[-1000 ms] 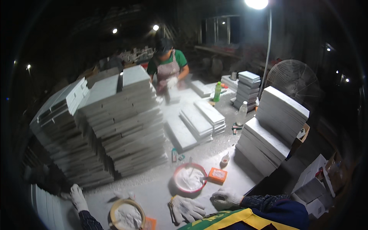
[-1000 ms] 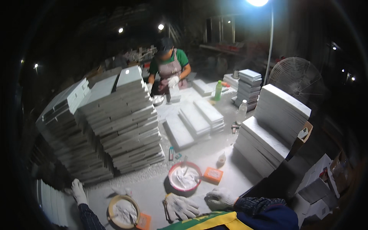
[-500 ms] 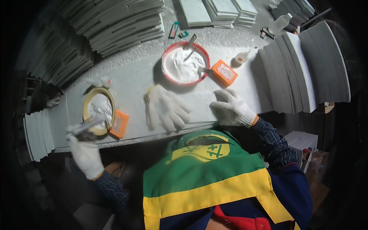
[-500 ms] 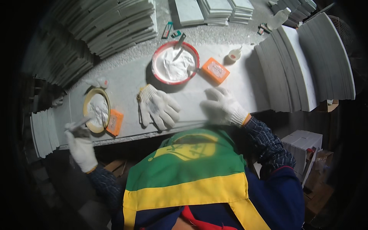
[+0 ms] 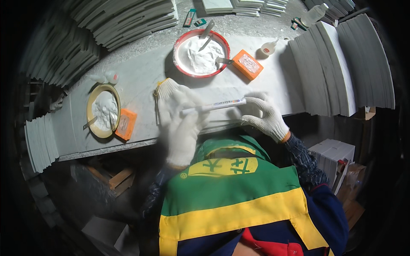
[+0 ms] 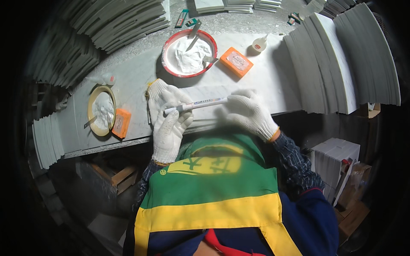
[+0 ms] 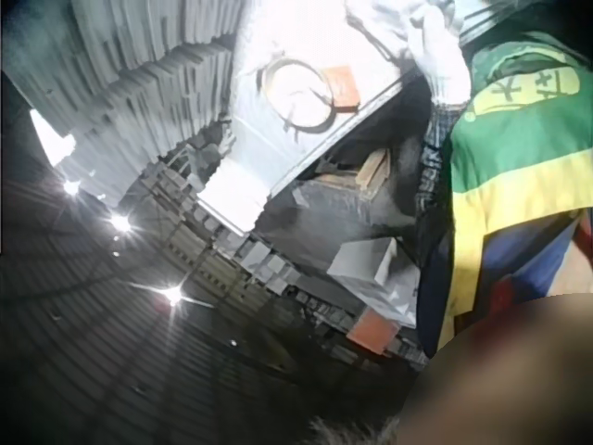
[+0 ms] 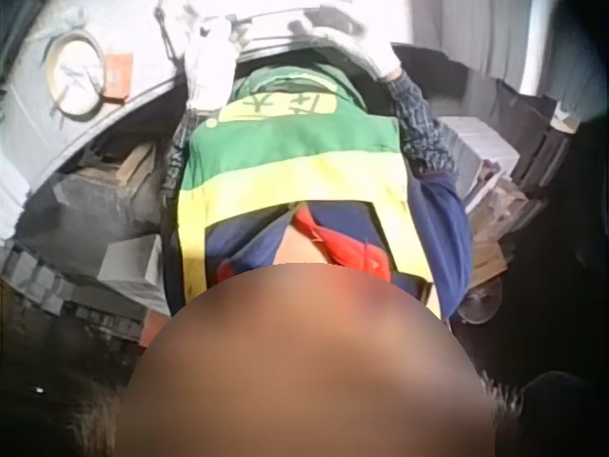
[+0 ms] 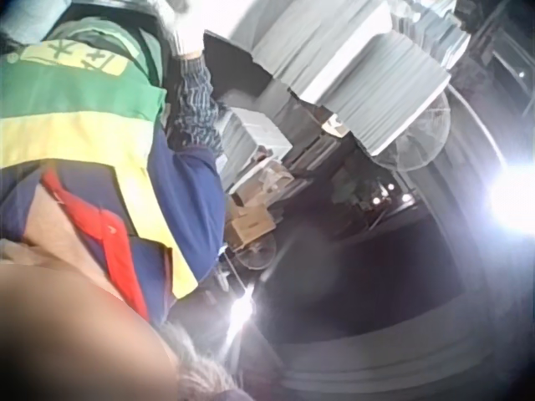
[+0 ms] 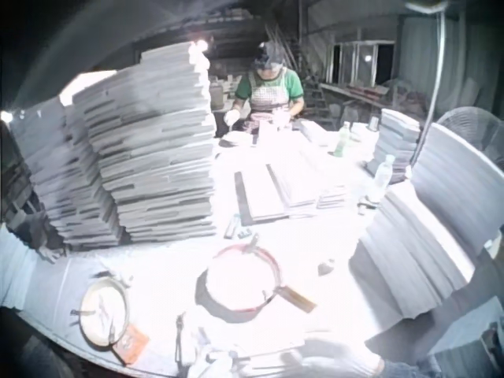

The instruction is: The person applies a white paste to the edges of rectangular panels using a small spatula, then wipes the surface with a cloth. The person handles multiple panels one at a time, placing them back on the table after treatment.

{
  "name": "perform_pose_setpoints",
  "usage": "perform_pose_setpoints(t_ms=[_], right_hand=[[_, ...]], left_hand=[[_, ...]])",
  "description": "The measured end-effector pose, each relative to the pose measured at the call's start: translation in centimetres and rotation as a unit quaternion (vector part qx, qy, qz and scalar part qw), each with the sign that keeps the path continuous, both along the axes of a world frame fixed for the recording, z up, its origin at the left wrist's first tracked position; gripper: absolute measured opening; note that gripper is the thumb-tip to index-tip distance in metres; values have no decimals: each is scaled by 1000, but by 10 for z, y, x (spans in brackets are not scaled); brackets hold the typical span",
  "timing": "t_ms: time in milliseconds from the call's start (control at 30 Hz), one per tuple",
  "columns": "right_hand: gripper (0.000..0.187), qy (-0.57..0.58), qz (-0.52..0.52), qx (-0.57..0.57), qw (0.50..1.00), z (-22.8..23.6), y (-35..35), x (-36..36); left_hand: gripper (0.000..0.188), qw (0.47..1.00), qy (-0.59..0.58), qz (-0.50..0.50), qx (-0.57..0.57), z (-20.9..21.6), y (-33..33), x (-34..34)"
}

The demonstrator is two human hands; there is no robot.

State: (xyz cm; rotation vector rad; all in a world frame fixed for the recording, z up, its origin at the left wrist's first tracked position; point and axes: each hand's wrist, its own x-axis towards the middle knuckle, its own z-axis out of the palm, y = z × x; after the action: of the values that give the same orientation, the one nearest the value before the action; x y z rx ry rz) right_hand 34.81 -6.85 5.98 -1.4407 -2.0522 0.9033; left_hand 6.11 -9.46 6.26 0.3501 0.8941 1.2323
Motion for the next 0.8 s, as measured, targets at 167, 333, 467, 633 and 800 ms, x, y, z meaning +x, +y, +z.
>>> perform_pose_setpoints(t_ms=[167,333,467,633,800], right_hand=[[78,477,-129,-286,821,14,-37,-38],[49,509,-142,-340,778,27,-37,-36],[33,408,-117,-294,856,33,-59,-14],[29,386,-234,-118,885,38,-77,31],[34,438,-250,-137,852,51,-71,84]], left_hand=[[29,997,-1,-64,-44,19,0,32],[25,880,351,-287,139,46,5,32],[20,721,485,-330,368,39,11,29],[20,579,604,-299,458,21,18,-3],[28,684,569,-282,359,19,31,-48]])
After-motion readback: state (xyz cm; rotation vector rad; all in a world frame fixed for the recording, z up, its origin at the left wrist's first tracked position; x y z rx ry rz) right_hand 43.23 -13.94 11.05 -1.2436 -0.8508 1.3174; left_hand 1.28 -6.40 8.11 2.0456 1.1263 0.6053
